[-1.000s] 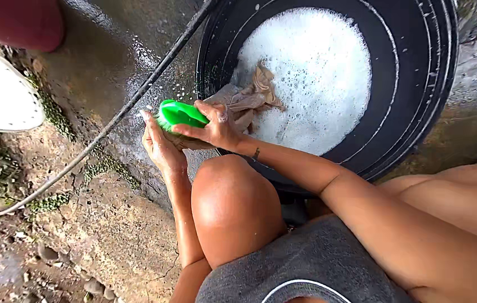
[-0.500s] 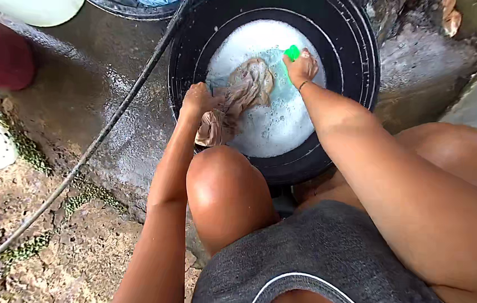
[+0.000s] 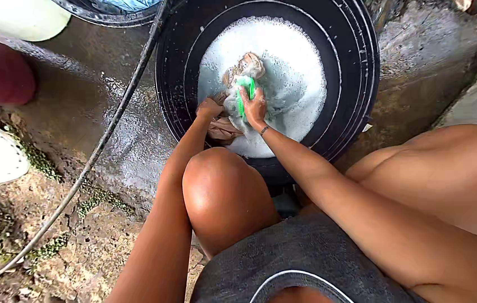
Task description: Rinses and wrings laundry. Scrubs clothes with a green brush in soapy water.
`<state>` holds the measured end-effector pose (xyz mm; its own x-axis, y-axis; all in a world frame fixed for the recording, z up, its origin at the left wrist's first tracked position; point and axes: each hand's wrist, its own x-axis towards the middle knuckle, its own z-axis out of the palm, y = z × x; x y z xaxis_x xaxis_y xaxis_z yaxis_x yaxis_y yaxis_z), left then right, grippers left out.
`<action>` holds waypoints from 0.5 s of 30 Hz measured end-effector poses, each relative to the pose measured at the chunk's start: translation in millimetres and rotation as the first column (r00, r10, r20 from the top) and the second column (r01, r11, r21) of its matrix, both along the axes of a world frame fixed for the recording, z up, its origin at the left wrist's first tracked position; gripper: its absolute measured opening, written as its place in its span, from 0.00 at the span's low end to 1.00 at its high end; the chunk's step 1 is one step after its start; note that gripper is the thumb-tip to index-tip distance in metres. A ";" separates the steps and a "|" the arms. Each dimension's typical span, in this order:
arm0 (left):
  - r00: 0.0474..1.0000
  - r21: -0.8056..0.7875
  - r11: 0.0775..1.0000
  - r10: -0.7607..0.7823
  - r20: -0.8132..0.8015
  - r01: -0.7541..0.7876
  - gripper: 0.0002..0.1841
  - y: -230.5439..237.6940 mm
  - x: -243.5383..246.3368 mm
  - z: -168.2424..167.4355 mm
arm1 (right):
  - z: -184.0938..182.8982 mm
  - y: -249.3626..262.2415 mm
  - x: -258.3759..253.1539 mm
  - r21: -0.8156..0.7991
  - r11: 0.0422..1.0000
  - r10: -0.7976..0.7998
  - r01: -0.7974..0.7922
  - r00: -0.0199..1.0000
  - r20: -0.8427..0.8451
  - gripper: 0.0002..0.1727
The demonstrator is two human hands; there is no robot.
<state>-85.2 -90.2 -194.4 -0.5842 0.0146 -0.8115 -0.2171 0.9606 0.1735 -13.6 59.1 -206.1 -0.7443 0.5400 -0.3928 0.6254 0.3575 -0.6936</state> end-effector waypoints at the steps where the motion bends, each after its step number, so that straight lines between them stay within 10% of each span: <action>1: 1.000 0.031 0.999 -0.012 0.016 0.011 0.33 -4.3 0.2 -1.5 | 5.2 -0.4 -8.5 0.001 1.000 -0.006 0.006 0.998 -0.055 0.37; 7: 0.937 0.315 0.946 0.045 -0.348 0.072 0.21 -36.7 29.3 44.0 | 2.1 66.4 -50.7 0.081 0.986 -0.141 0.148 0.986 -0.090 0.37; 10: 0.784 0.568 0.823 0.352 -0.511 0.000 0.16 -58.5 66.1 77.9 | -23.0 112.0 -36.4 0.153 0.960 -0.250 0.237 0.966 0.071 0.41; 12: 0.611 0.861 0.352 0.789 -0.062 -0.367 0.12 -51.8 96.5 79.4 | -36.9 119.1 -8.7 0.173 0.954 -0.273 0.245 0.948 0.163 0.43; 14: 0.136 0.616 -0.372 0.772 0.620 -0.694 0.27 -30.5 116.1 80.3 | -41.1 102.5 15.9 0.192 0.966 -0.213 0.174 0.955 0.208 0.41; 15: -0.031 0.428 -0.528 0.656 0.754 -0.734 0.34 -23.5 119.5 75.4 | -39.5 90.4 22.2 0.184 0.977 -0.148 0.108 0.965 0.216 0.39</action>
<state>34.3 -113.7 -119.1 -0.5435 0.0477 -0.8380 -0.5802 -0.7428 0.3340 8.6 149.5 -245.6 -0.5660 0.6983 -0.4381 0.8078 0.3638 -0.4638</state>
